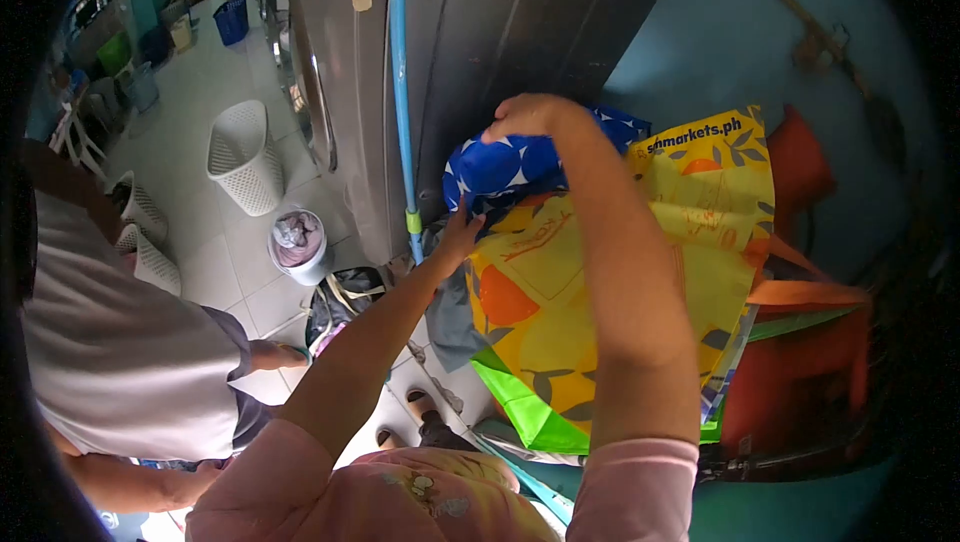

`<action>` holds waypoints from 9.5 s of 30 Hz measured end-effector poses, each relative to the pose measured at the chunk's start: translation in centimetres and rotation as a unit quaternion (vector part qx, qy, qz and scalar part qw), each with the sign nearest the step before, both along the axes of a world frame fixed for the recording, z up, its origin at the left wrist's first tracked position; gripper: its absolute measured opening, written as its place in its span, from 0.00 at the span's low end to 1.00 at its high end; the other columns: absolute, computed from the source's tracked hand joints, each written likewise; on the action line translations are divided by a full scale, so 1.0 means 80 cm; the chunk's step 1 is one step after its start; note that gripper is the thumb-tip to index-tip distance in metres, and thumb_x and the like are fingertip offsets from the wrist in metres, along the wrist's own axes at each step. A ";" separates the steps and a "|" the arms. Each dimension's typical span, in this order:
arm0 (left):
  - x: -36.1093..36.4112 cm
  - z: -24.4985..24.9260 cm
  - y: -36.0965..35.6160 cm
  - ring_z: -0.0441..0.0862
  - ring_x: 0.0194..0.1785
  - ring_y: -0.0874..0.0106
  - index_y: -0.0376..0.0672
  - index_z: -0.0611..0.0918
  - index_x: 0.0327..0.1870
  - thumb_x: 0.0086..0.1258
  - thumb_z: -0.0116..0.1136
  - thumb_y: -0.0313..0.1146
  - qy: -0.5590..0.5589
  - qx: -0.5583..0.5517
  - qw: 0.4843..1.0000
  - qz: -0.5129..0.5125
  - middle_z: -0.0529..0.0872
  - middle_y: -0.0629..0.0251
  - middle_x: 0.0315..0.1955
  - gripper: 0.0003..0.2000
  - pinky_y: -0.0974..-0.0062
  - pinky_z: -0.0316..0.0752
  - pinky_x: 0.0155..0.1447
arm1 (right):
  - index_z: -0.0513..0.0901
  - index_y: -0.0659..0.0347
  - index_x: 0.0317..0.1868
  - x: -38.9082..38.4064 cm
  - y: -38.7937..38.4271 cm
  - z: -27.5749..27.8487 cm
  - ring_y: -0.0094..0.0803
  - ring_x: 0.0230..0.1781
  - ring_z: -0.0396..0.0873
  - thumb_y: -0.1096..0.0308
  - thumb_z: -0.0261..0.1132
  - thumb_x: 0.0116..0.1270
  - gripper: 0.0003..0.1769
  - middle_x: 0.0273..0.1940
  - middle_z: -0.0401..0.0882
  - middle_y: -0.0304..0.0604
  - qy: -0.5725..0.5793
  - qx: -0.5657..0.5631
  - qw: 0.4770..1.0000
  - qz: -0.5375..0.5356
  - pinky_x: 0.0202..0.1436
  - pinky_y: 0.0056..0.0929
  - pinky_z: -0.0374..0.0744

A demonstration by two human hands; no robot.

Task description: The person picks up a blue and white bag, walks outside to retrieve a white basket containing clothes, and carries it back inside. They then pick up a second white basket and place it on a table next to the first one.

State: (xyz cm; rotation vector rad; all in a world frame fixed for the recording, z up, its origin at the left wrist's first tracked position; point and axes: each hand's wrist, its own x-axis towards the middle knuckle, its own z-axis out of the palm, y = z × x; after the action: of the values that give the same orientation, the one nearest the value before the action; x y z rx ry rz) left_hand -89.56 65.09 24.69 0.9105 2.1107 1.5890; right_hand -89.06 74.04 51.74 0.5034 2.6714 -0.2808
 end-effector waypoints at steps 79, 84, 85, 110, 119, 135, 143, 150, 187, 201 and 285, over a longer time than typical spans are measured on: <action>0.957 -0.229 -0.475 0.70 0.50 0.69 0.46 0.63 0.53 0.59 0.44 0.36 -0.351 0.411 -0.015 0.841 0.72 0.63 0.48 0.20 0.66 0.66 0.47 | 0.66 0.54 0.49 0.328 -0.745 -0.625 0.32 0.32 0.75 0.63 0.49 0.60 0.16 0.36 0.76 0.42 -0.483 -0.156 0.789 0.346 0.32 0.31 0.73; 0.965 -0.202 -0.482 0.71 0.49 0.72 0.46 0.65 0.51 0.60 0.46 0.34 -0.242 0.406 -0.133 0.871 0.75 0.66 0.44 0.17 0.68 0.66 0.48 | 0.67 0.54 0.47 0.364 -0.870 -0.651 0.29 0.29 0.74 0.65 0.48 0.61 0.13 0.34 0.76 0.42 -0.460 -0.146 0.743 0.464 0.28 0.26 0.73; 0.961 -0.194 -0.478 0.71 0.50 0.72 0.45 0.64 0.52 0.60 0.45 0.34 -0.236 0.416 -0.148 0.865 0.74 0.65 0.46 0.18 0.67 0.65 0.48 | 0.67 0.54 0.47 0.370 -0.894 -0.648 0.29 0.29 0.74 0.65 0.48 0.61 0.13 0.34 0.76 0.42 -0.464 -0.132 0.736 0.476 0.28 0.26 0.73; 1.112 -0.236 -0.384 0.74 0.43 0.71 0.46 0.66 0.50 0.60 0.43 0.32 -0.333 0.455 -0.244 0.789 0.76 0.63 0.41 0.16 0.68 0.68 0.43 | 0.69 0.57 0.45 0.650 -0.929 -0.620 0.26 0.27 0.73 0.65 0.48 0.59 0.13 0.33 0.76 0.41 -0.473 -0.035 0.644 0.600 0.26 0.23 0.71; 1.036 -0.242 -0.357 0.74 0.43 0.71 0.46 0.68 0.50 0.62 0.43 0.34 -0.393 0.488 -0.184 0.757 0.76 0.65 0.41 0.15 0.64 0.67 0.44 | 0.67 0.56 0.45 0.495 -0.889 -0.628 0.28 0.27 0.74 0.66 0.48 0.60 0.12 0.32 0.75 0.42 -0.446 -0.198 0.760 0.429 0.25 0.24 0.73; 1.040 -0.237 -0.738 0.73 0.45 0.74 0.49 0.67 0.50 0.58 0.48 0.37 -0.345 0.307 0.228 0.857 0.76 0.69 0.42 0.17 0.73 0.66 0.37 | 0.69 0.55 0.42 0.414 -0.671 -0.630 0.27 0.25 0.75 0.63 0.52 0.58 0.12 0.31 0.76 0.40 -0.320 -0.301 0.880 0.183 0.22 0.24 0.71; 1.021 -0.255 -0.751 0.73 0.47 0.70 0.46 0.64 0.53 0.61 0.42 0.36 -0.425 0.307 0.280 0.804 0.74 0.64 0.46 0.18 0.70 0.68 0.36 | 0.69 0.55 0.41 0.446 -0.582 -0.653 0.29 0.23 0.75 0.62 0.52 0.59 0.10 0.30 0.77 0.42 -0.309 -0.312 0.894 0.088 0.22 0.26 0.73; 1.110 -0.287 -0.683 0.74 0.43 0.71 0.48 0.65 0.50 0.60 0.43 0.33 -0.435 0.335 0.236 0.802 0.76 0.65 0.41 0.16 0.67 0.70 0.34 | 0.68 0.56 0.42 0.476 -0.603 -0.648 0.29 0.23 0.75 0.65 0.50 0.59 0.10 0.30 0.76 0.43 -0.308 -0.324 0.891 0.074 0.22 0.26 0.74; 1.304 -0.277 -0.343 0.72 0.44 0.71 0.46 0.66 0.51 0.61 0.41 0.32 -0.245 0.543 -0.275 0.754 0.74 0.64 0.43 0.16 0.65 0.66 0.45 | 0.66 0.56 0.47 0.900 -0.958 -0.595 0.29 0.32 0.74 0.65 0.47 0.60 0.15 0.36 0.75 0.43 -0.429 -0.167 0.711 0.531 0.30 0.25 0.72; 1.316 -0.256 -0.357 0.72 0.44 0.72 0.47 0.68 0.50 0.58 0.46 0.32 -0.112 0.542 -0.490 0.674 0.74 0.67 0.41 0.16 0.67 0.67 0.44 | 0.64 0.53 0.49 1.133 -1.147 -0.596 0.33 0.34 0.73 0.62 0.48 0.60 0.16 0.40 0.73 0.45 -0.417 -0.020 0.599 0.683 0.32 0.29 0.70; 1.910 -0.335 -0.021 0.70 0.49 0.66 0.49 0.65 0.52 0.61 0.42 0.33 0.515 0.247 -0.785 -0.239 0.70 0.63 0.48 0.16 0.63 0.67 0.45 | 0.67 0.55 0.48 2.256 0.406 -0.600 0.32 0.36 0.74 0.67 0.46 0.61 0.14 0.38 0.75 0.42 -0.252 0.562 -0.464 0.637 0.37 0.30 0.72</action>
State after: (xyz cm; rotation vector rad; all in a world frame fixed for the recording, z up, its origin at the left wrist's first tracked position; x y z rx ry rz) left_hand 63.20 63.37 -2.13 -0.6312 1.7457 1.1375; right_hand 91.40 106.51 3.74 1.8726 1.0955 -2.5681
